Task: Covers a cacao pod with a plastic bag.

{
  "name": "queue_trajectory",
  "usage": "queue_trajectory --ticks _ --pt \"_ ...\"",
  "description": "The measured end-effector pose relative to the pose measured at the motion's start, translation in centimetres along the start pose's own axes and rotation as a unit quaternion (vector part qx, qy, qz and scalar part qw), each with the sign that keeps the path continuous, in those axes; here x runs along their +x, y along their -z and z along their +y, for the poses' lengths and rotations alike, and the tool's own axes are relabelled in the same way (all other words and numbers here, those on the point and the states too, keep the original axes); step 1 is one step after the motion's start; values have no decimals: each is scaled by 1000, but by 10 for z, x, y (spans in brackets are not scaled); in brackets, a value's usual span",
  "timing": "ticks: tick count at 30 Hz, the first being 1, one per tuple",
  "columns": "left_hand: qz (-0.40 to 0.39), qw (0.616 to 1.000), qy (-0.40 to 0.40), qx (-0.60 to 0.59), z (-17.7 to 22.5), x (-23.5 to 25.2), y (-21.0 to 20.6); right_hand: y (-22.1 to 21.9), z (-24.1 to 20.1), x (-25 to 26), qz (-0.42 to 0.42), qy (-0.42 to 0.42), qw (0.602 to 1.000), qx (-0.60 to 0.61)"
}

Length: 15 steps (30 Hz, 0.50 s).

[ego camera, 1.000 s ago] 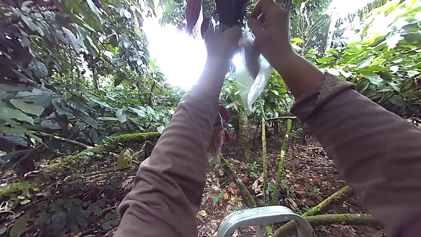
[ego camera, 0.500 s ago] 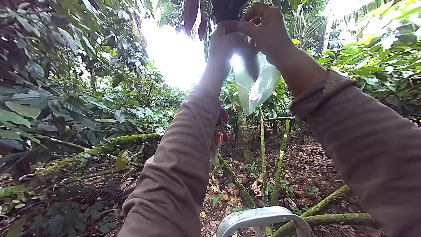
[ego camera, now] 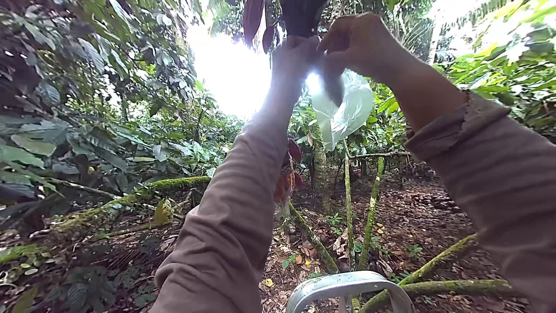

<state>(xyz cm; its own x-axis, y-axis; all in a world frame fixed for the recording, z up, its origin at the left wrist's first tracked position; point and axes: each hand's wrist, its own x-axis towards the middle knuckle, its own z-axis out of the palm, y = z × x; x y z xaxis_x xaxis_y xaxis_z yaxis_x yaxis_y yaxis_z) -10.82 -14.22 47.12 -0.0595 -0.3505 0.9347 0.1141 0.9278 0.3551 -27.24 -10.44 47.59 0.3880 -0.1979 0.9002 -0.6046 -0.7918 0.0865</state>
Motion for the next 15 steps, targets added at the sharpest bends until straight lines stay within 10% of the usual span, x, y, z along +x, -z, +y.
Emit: queue_trajectory --ticks 7,15 --pt "59 997 57 -12 10 -7 -3 -9 -3 5 67 -6 997 -35" --pt "-73 933 53 349 22 -7 11 1 -8 3 53 -62 996 22"
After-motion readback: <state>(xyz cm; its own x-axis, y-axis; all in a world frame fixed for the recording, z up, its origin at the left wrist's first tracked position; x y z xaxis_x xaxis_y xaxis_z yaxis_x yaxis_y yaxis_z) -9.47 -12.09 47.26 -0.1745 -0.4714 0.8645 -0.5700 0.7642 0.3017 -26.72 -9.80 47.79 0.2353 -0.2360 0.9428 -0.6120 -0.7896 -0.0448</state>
